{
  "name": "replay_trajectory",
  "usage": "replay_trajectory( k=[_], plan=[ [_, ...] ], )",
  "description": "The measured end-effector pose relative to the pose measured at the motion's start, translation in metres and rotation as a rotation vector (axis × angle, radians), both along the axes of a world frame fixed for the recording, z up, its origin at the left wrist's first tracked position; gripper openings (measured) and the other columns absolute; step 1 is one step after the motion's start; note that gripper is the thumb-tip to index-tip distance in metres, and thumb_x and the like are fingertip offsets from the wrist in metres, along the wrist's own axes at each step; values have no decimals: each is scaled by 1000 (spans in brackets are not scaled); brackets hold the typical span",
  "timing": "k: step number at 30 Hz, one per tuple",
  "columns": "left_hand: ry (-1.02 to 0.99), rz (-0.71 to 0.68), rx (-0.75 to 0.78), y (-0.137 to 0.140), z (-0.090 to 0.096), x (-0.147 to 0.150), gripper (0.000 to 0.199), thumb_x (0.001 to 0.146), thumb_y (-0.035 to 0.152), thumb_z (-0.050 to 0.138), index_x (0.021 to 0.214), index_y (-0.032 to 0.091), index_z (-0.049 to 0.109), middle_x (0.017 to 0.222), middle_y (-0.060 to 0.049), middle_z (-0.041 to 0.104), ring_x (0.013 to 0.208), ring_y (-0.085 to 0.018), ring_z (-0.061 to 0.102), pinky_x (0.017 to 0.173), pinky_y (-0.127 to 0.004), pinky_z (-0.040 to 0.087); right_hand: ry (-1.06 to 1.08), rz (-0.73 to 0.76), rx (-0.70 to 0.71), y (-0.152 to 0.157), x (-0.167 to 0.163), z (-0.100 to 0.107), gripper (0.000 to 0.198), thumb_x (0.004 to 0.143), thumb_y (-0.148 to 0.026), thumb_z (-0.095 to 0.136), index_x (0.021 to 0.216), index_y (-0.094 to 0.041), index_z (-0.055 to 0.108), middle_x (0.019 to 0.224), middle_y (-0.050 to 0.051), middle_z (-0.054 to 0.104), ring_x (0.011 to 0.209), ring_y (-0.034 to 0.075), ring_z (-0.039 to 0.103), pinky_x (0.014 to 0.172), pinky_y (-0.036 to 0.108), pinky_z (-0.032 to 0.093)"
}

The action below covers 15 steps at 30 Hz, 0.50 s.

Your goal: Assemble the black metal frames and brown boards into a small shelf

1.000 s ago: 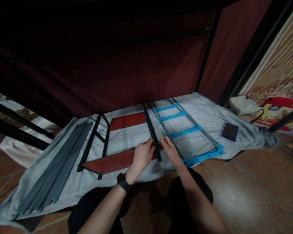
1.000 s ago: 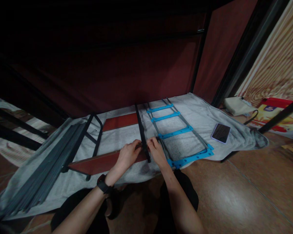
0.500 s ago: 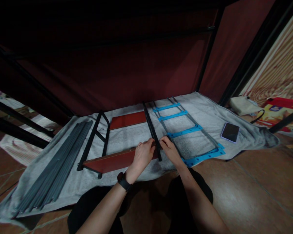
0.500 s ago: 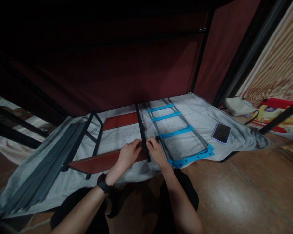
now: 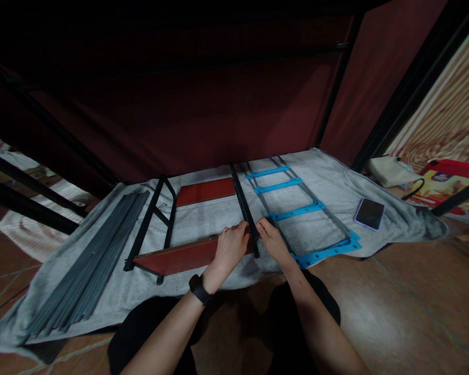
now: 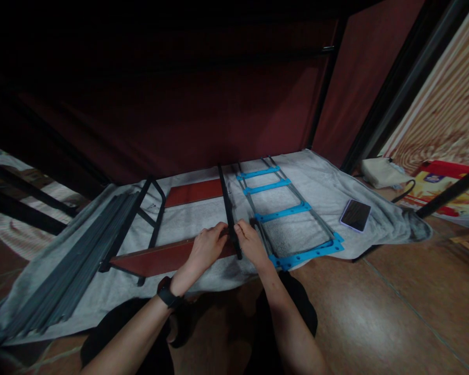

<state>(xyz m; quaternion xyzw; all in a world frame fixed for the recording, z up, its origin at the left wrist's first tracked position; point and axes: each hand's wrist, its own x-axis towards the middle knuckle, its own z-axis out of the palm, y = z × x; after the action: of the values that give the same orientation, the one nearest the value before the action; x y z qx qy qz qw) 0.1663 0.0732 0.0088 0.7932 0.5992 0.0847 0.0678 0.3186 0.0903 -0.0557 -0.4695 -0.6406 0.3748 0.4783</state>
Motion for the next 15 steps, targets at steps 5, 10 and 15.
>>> replay_trajectory(
  k=[5,10,15],
  plan=[
    [-8,9,-12,0,1,0,25,95,23,47,119,24,55,106,-6,72,98,-22,67,88,-33,45,19,-30,-65,-2,-3,-1,34,96,-51,39,75,-24,45,64,-4,46,62,15,47,60,28,37],
    [-21,9,-19,-1,2,0,25,95,23,46,118,24,56,105,-5,73,98,-22,67,89,-33,45,34,14,-35,-6,2,3,23,95,-45,41,87,-25,49,74,-3,51,71,15,52,67,27,40],
    [-12,-5,7,-1,2,1,25,95,22,46,117,22,56,102,-6,73,94,-24,67,87,-34,46,-54,11,31,0,0,5,28,96,-41,38,75,-24,42,70,-3,46,68,15,49,66,28,36]
  ],
)
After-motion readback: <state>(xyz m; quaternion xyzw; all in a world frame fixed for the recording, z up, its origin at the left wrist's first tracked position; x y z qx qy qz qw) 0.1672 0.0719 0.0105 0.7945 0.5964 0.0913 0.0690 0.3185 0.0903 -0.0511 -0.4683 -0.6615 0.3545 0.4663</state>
